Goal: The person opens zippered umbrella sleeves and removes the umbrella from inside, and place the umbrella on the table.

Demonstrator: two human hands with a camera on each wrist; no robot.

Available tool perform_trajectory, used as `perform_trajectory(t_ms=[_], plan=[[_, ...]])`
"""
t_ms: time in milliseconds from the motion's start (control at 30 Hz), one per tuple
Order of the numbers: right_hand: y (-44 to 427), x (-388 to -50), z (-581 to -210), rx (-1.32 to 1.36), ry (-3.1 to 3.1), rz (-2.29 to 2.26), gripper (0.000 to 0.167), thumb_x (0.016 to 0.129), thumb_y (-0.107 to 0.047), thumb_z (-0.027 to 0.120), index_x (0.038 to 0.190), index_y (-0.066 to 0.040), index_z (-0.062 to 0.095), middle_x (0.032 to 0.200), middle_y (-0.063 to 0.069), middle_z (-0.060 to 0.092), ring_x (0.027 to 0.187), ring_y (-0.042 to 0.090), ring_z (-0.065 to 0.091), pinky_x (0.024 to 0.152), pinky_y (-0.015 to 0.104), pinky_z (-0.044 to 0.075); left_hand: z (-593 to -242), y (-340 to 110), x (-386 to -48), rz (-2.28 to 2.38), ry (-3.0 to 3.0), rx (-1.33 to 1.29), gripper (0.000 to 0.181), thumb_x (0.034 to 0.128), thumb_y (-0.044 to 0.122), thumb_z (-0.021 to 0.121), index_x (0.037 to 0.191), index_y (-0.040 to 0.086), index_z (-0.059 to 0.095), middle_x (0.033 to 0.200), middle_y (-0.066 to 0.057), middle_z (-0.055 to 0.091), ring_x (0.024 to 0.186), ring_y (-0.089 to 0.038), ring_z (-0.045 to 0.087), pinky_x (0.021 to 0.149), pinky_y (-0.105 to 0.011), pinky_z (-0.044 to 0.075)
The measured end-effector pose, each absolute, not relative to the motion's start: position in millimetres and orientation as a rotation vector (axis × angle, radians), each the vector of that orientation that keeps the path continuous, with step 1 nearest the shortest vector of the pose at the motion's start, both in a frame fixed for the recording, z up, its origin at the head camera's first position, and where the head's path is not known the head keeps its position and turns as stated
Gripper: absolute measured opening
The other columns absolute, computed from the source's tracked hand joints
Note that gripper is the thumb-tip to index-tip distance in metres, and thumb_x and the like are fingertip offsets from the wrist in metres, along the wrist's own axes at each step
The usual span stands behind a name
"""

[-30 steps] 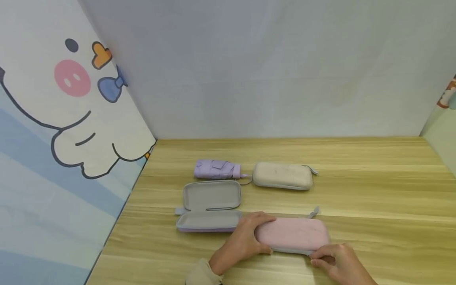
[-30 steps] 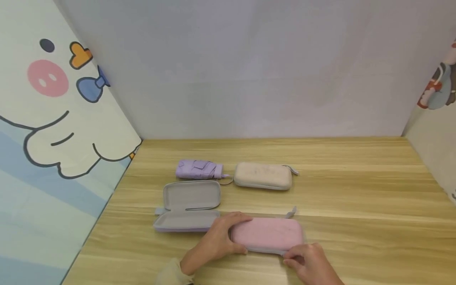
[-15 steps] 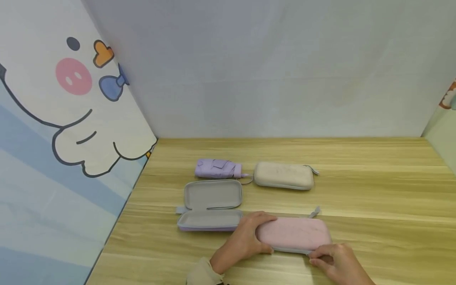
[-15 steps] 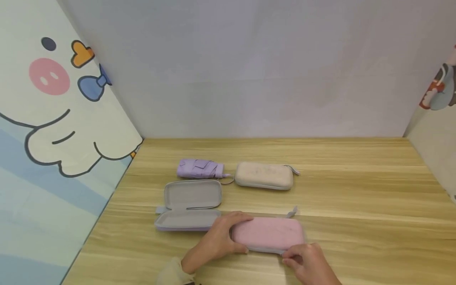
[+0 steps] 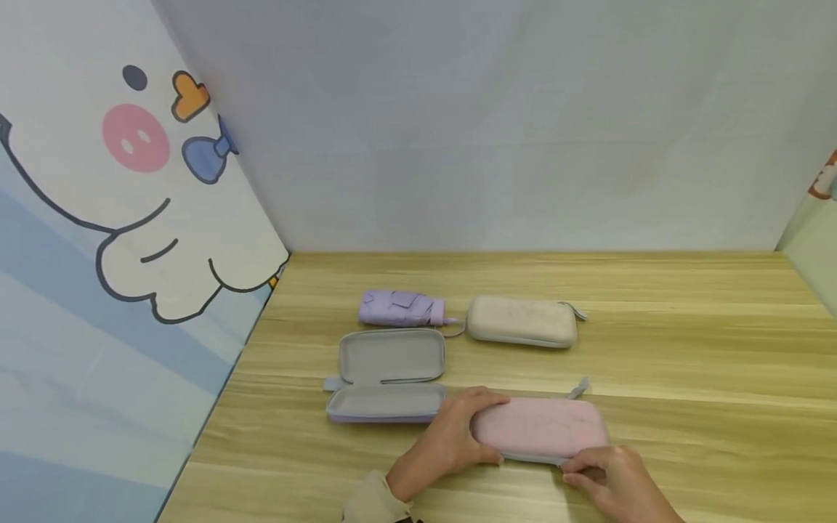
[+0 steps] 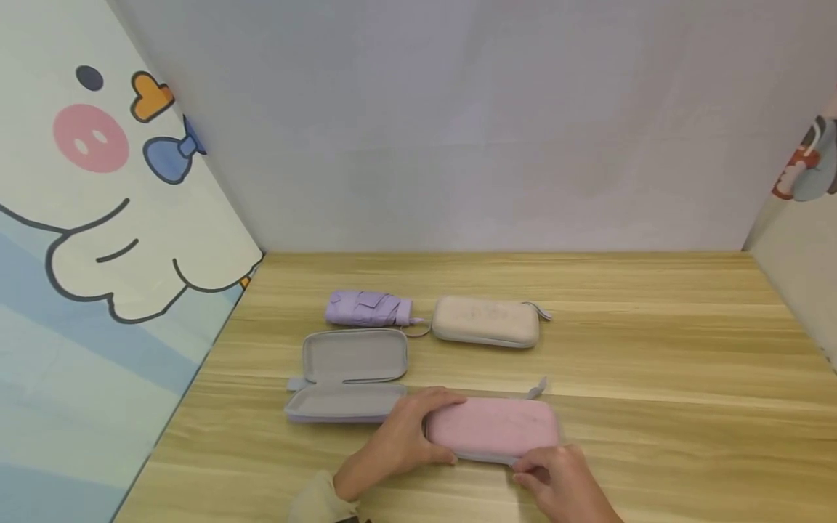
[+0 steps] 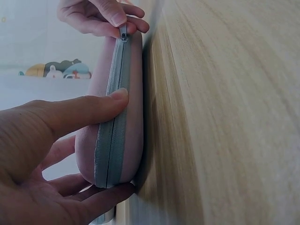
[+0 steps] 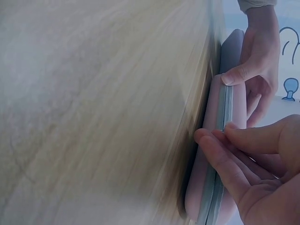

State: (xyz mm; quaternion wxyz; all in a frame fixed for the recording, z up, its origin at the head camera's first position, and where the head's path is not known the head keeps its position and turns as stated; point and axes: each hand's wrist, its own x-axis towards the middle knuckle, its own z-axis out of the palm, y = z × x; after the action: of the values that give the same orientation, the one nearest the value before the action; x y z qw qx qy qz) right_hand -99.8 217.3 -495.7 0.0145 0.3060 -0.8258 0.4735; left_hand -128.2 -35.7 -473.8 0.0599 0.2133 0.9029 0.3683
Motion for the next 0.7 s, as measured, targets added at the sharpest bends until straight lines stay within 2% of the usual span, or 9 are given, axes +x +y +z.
perform_trajectory(t_ms=[333, 700], plan=[[211.4, -99.1, -496.2, 0.970, -2.544, 1.484, 0.010, 0.069, 0.008, 0.076, 0.072, 0.001, 0.070, 0.069, 0.005, 0.068, 0.065, -0.003, 0.061, 0.053, 0.012, 0.048, -473.2, -35.6, -127.8, 1.111, 2.741, 0.661, 0.075, 0.0576, 0.017, 0.091, 0.126, 0.018, 0.061, 0.118, 0.006, 0.060, 0.110, -0.010, 0.053, 0.094, -0.028, 0.043], [207.3, -98.0, -492.9, 0.941, -2.637, 1.522, 0.006, 0.073, 0.005, 0.075, 0.074, 0.002, 0.070, 0.071, 0.005, 0.069, 0.066, 0.000, 0.062, 0.053, 0.018, 0.050, -474.1, -36.1, -128.1, 1.119, 2.728, 0.651, 0.075, 0.0575, 0.017, 0.091, 0.126, 0.018, 0.061, 0.119, 0.006, 0.060, 0.111, -0.010, 0.053, 0.095, -0.029, 0.042]])
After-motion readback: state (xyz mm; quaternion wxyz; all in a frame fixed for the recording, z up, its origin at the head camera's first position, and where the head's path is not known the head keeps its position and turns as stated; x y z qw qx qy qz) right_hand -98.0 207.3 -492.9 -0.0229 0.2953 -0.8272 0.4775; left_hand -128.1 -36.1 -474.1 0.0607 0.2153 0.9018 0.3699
